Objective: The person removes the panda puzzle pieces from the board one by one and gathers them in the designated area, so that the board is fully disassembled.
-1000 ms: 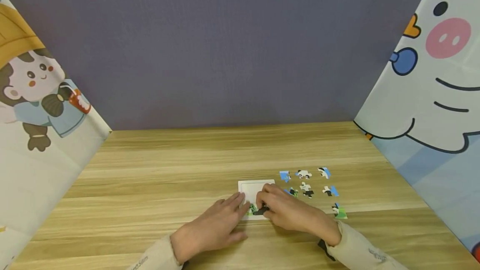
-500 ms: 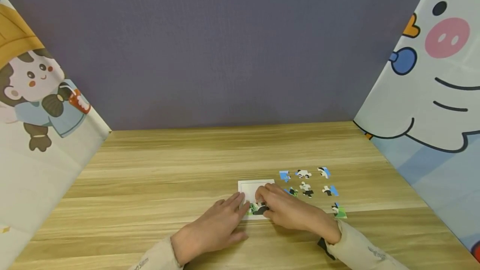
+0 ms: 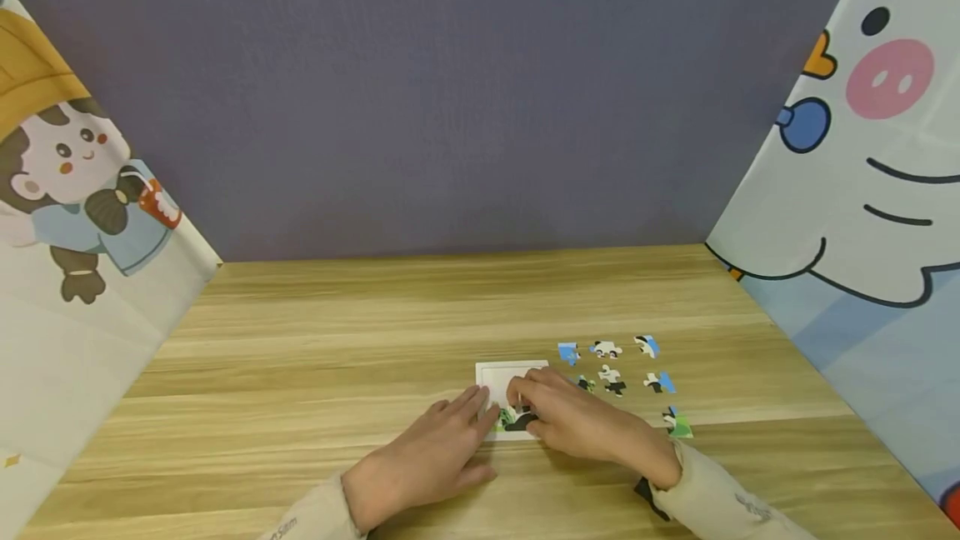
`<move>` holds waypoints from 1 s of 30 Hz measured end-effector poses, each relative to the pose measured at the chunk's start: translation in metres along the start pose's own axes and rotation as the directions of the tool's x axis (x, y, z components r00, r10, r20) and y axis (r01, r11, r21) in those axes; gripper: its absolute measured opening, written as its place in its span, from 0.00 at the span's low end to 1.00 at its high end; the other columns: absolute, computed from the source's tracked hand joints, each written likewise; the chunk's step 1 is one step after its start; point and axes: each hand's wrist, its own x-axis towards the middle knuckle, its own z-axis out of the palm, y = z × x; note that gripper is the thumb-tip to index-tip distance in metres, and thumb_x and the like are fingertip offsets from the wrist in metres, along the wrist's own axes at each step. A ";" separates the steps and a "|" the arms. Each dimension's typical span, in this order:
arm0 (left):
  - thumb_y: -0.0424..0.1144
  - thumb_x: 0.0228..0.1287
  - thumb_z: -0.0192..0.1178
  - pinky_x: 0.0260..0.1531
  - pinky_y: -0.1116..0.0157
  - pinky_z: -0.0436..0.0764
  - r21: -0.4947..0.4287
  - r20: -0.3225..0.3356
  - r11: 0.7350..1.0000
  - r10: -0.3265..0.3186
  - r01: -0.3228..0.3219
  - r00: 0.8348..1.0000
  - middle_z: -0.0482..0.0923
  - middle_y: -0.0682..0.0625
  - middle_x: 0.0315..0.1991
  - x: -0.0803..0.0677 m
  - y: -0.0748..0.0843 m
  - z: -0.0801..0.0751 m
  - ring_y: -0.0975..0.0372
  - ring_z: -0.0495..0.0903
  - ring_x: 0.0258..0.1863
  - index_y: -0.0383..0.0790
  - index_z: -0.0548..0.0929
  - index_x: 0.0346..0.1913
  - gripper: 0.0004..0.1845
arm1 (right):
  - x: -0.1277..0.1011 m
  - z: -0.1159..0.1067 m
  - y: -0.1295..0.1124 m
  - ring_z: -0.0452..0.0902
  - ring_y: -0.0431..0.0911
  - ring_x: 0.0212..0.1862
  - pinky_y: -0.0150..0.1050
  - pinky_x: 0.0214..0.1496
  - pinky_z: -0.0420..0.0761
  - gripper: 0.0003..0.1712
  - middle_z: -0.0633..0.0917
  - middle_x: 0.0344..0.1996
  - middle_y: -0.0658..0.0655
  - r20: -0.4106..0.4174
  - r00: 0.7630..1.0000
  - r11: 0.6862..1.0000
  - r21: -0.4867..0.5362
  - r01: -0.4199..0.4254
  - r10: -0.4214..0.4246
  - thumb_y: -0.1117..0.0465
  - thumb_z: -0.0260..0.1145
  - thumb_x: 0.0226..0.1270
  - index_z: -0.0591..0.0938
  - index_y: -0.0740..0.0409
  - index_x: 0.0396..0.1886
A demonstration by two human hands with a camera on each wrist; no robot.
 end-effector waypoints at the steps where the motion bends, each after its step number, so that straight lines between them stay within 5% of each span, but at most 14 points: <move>1: 0.60 0.69 0.58 0.60 0.48 0.75 0.000 -0.001 1.000 0.000 0.000 1.000 0.61 0.36 0.73 0.000 0.000 0.000 0.48 0.61 0.73 0.37 0.69 0.72 0.38 | 0.000 0.000 0.000 0.71 0.37 0.37 0.34 0.37 0.75 0.14 0.78 0.37 0.45 0.003 1.000 1.000 0.022 0.003 -0.003 0.68 0.68 0.66 0.76 0.49 0.46; 8: 0.61 0.68 0.58 0.61 0.48 0.75 0.003 0.006 1.000 -0.012 0.012 1.000 0.61 0.37 0.74 0.000 0.001 0.000 0.49 0.61 0.74 0.39 0.69 0.72 0.39 | -0.002 -0.002 0.003 0.75 0.33 0.29 0.31 0.31 0.77 0.13 0.83 0.30 0.47 -0.012 0.999 0.988 0.146 0.039 -0.038 0.71 0.64 0.69 0.77 0.49 0.43; 30: 0.60 0.68 0.59 0.62 0.47 0.74 -0.007 -0.005 1.000 -0.013 0.013 1.000 0.60 0.36 0.74 -0.002 0.002 0.001 0.48 0.60 0.74 0.38 0.68 0.72 0.39 | -0.039 -0.020 0.016 0.71 0.32 0.27 0.31 0.30 0.76 0.15 0.79 0.28 0.44 -0.102 0.994 0.995 0.096 0.035 -0.025 0.71 0.67 0.66 0.77 0.47 0.43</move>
